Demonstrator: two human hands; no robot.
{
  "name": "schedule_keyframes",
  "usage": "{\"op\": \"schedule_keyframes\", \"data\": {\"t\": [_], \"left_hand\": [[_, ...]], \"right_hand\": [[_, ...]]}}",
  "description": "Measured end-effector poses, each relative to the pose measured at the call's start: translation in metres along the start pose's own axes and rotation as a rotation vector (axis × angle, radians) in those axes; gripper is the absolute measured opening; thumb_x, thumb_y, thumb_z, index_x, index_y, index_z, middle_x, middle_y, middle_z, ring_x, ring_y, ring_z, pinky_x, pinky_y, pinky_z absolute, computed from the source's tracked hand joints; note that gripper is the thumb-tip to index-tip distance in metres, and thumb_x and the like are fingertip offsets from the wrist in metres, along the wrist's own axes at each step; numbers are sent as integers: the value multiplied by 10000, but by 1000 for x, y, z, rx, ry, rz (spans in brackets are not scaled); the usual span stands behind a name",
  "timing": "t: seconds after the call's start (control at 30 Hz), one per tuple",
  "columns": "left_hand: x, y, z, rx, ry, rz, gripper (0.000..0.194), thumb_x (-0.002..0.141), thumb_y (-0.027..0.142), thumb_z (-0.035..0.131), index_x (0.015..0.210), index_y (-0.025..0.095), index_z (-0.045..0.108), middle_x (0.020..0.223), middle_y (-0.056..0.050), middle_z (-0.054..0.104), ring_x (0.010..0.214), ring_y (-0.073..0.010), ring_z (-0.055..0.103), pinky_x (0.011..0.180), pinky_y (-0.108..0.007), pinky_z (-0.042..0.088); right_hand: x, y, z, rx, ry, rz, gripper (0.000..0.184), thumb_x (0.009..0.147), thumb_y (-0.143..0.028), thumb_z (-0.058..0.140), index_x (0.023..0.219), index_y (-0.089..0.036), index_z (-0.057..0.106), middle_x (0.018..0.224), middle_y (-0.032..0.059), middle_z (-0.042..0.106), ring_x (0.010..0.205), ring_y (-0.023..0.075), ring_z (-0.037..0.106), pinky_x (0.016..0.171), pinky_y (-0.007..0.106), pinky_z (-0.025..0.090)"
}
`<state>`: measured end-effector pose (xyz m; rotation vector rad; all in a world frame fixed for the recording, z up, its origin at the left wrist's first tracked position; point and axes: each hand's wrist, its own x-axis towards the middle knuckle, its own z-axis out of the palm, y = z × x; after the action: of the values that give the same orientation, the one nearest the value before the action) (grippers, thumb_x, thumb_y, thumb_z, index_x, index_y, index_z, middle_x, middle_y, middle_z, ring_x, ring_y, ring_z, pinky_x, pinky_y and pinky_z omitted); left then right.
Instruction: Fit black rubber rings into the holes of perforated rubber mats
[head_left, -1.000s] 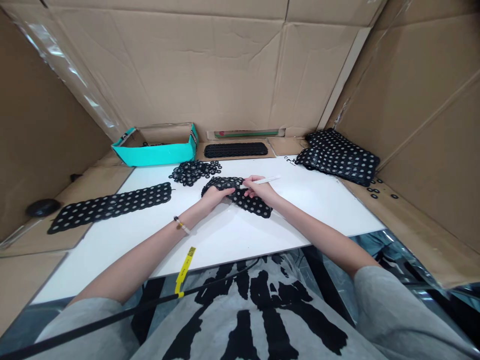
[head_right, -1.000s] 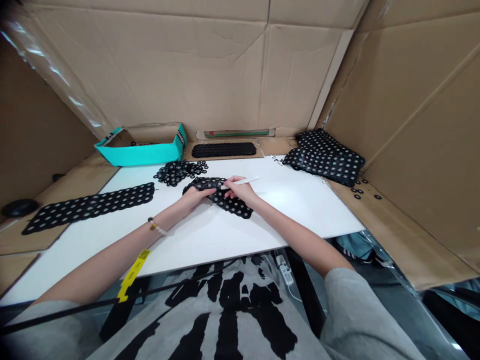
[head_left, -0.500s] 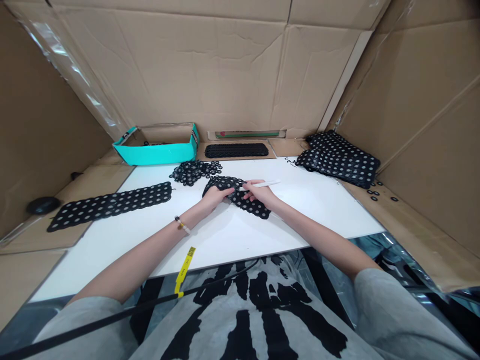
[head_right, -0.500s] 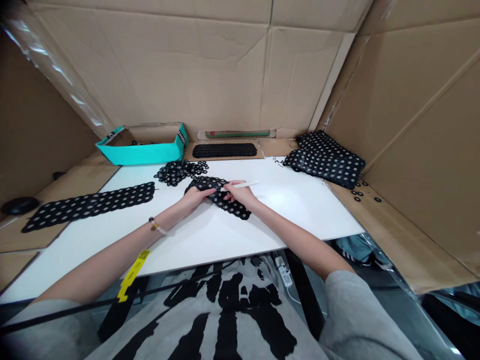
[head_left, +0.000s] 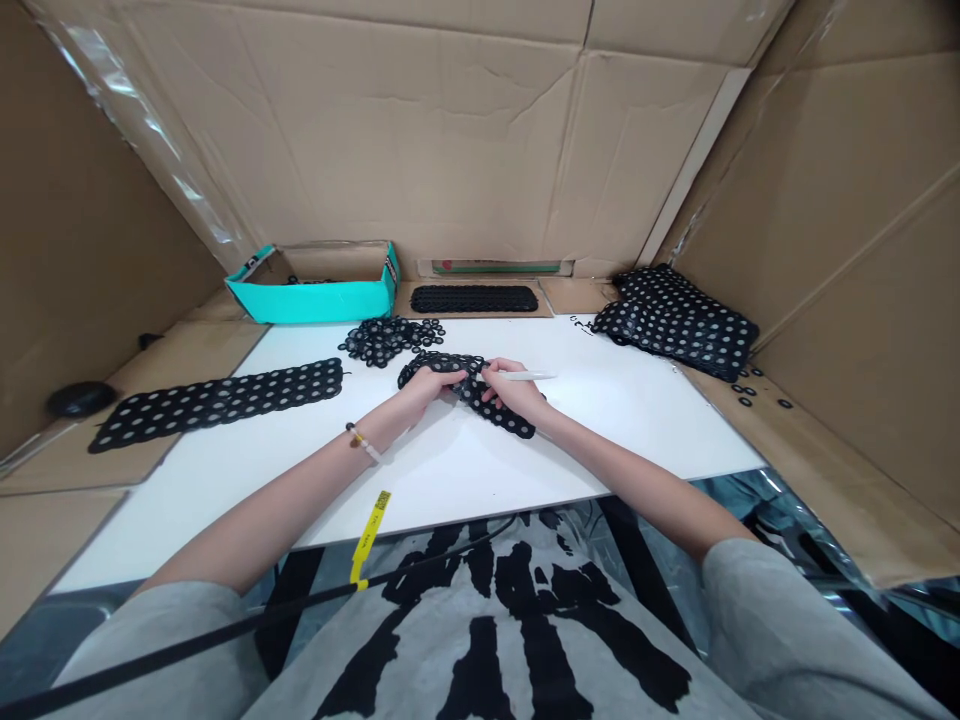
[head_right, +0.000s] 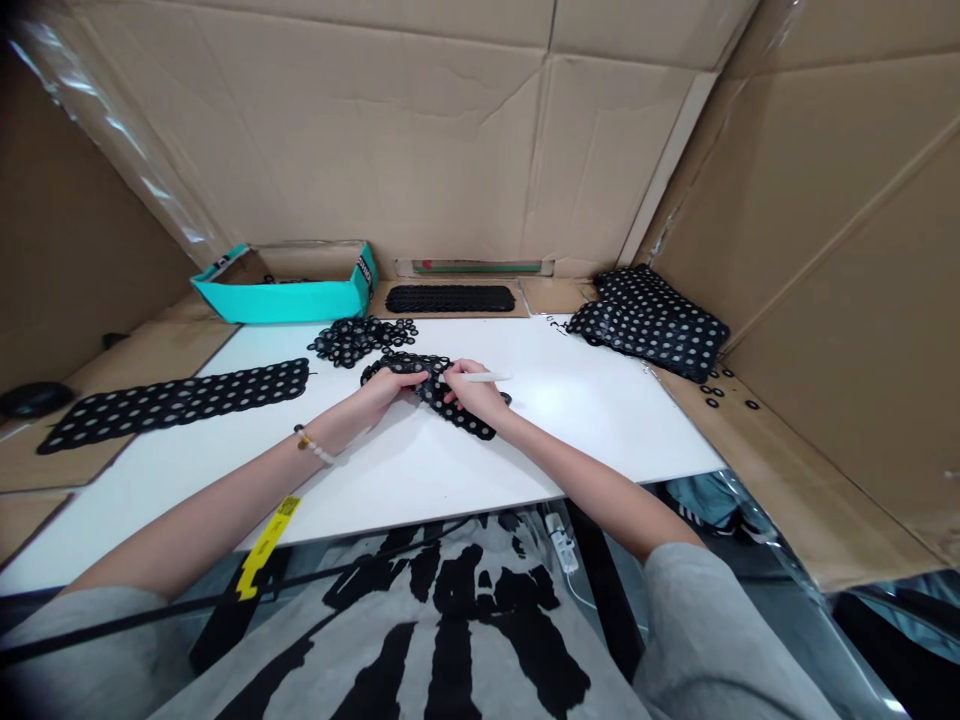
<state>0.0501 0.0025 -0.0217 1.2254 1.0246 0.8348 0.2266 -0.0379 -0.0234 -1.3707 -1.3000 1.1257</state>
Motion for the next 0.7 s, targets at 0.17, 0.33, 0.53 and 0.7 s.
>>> {"op": "schedule_keyframes", "data": {"t": [0.17, 0.33, 0.53, 0.7], "left_hand": [[-2, 5, -4, -22, -79, -41, 339, 580, 325, 838, 840, 125, 754, 868, -103, 748, 794, -227, 639, 761, -339, 470], [1, 4, -7, -18, -141, -43, 319, 607, 346, 829, 821, 123, 751, 852, -100, 742, 772, -213, 634, 746, -323, 465], [5, 3, -9, 30, -25, 32, 310, 632, 401, 816, 747, 133, 711, 784, -63, 709, 651, -149, 558, 629, -275, 405], [2, 16, -18, 199, -146, -12, 335, 620, 419, 807, 777, 138, 714, 736, -45, 677, 632, -151, 522, 584, -272, 367]], "right_hand": [[-3, 3, 5, -72, 7, -47, 177, 828, -340, 550, 722, -204, 512, 711, -3, 622, 566, 130, 639, 389, 191, 417], [-1, 0, 3, -53, 32, -93, 205, 804, -353, 594, 698, -196, 516, 782, 12, 625, 548, 115, 626, 393, 196, 431], [1, -5, -2, 167, -61, 59, 230, 757, -362, 629, 661, -190, 511, 675, -16, 577, 609, 117, 642, 423, 164, 411], [-2, -1, 3, 38, -10, -67, 261, 720, -396, 640, 613, -177, 546, 873, 24, 587, 599, 98, 563, 424, 198, 435]]}}
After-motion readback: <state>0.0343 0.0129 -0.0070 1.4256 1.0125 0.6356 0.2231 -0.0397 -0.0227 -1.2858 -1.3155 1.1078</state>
